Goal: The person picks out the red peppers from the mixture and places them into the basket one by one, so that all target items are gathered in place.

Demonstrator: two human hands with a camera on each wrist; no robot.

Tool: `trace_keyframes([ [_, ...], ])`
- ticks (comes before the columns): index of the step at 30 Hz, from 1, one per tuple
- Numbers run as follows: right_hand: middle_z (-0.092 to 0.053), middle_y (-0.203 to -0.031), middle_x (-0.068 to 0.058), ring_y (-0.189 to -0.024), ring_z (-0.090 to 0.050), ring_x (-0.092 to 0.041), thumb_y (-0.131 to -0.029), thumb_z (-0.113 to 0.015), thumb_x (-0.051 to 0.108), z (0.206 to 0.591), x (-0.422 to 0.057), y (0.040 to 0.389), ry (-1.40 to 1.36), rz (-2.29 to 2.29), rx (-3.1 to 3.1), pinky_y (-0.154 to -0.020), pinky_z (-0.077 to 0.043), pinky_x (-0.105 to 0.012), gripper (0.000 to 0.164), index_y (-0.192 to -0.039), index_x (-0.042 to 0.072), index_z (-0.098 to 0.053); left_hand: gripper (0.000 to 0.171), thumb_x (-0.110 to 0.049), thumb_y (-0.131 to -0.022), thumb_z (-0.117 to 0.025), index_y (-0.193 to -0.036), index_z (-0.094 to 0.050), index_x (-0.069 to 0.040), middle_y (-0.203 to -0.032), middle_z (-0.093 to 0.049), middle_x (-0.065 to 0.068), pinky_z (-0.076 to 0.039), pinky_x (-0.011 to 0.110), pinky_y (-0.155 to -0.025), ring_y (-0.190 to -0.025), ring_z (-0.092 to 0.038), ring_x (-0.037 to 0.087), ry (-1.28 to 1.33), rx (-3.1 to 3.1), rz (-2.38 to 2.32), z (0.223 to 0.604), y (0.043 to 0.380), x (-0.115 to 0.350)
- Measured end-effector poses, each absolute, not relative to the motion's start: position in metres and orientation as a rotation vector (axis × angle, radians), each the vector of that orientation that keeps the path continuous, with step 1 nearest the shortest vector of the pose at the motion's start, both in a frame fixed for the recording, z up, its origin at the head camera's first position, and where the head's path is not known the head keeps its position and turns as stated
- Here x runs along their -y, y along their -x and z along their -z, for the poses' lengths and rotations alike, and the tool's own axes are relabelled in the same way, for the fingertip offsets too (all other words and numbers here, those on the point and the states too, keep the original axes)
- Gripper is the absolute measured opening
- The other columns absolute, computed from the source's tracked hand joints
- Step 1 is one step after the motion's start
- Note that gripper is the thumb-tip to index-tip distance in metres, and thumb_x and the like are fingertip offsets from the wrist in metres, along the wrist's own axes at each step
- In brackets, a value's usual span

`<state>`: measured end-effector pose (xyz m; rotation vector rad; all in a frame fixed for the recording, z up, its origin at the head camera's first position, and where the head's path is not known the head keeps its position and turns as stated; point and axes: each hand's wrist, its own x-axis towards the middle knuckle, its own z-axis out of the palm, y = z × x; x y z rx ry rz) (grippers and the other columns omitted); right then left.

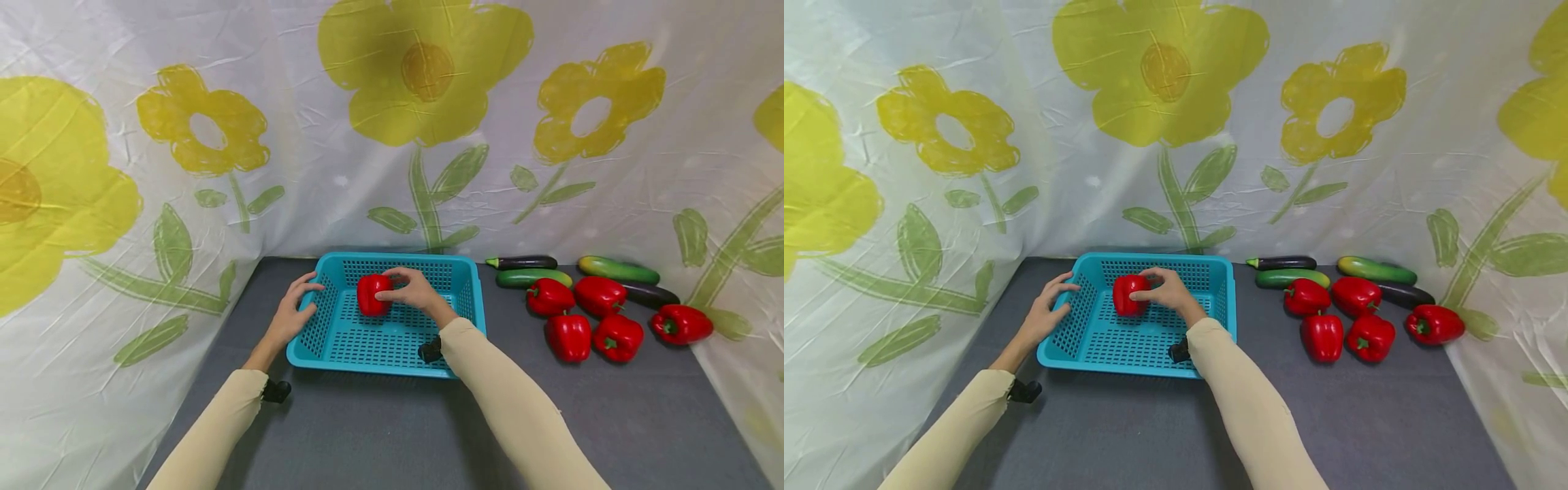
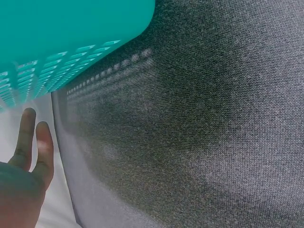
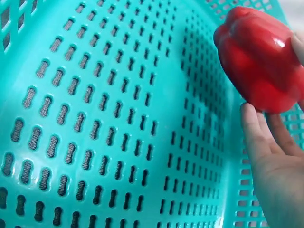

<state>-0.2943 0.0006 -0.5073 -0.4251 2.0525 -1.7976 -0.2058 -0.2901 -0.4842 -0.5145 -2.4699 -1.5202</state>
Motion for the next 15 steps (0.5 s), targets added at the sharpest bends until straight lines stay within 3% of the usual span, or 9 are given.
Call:
trace_keyframes([
  [15, -0.055, -0.135, -0.018, -0.124, -0.05, -0.038, -0.088, -0.08, 0.013, 0.5155, 0.0096, 0.2946, 0.389, 1.739, -2.075, -0.092, -0.05, -0.053, 0.053, -0.137, 0.004, -0.06, 0.033, 0.019, -0.091, -0.05, -0.123, -0.058, 0.019, -0.152, -0.031, 0.034, -0.033, 0.06, -0.093, -0.139, -0.027, 0.057, 0.526, 2.466, 1.488, 0.4795, 0.2026, 0.2879],
])
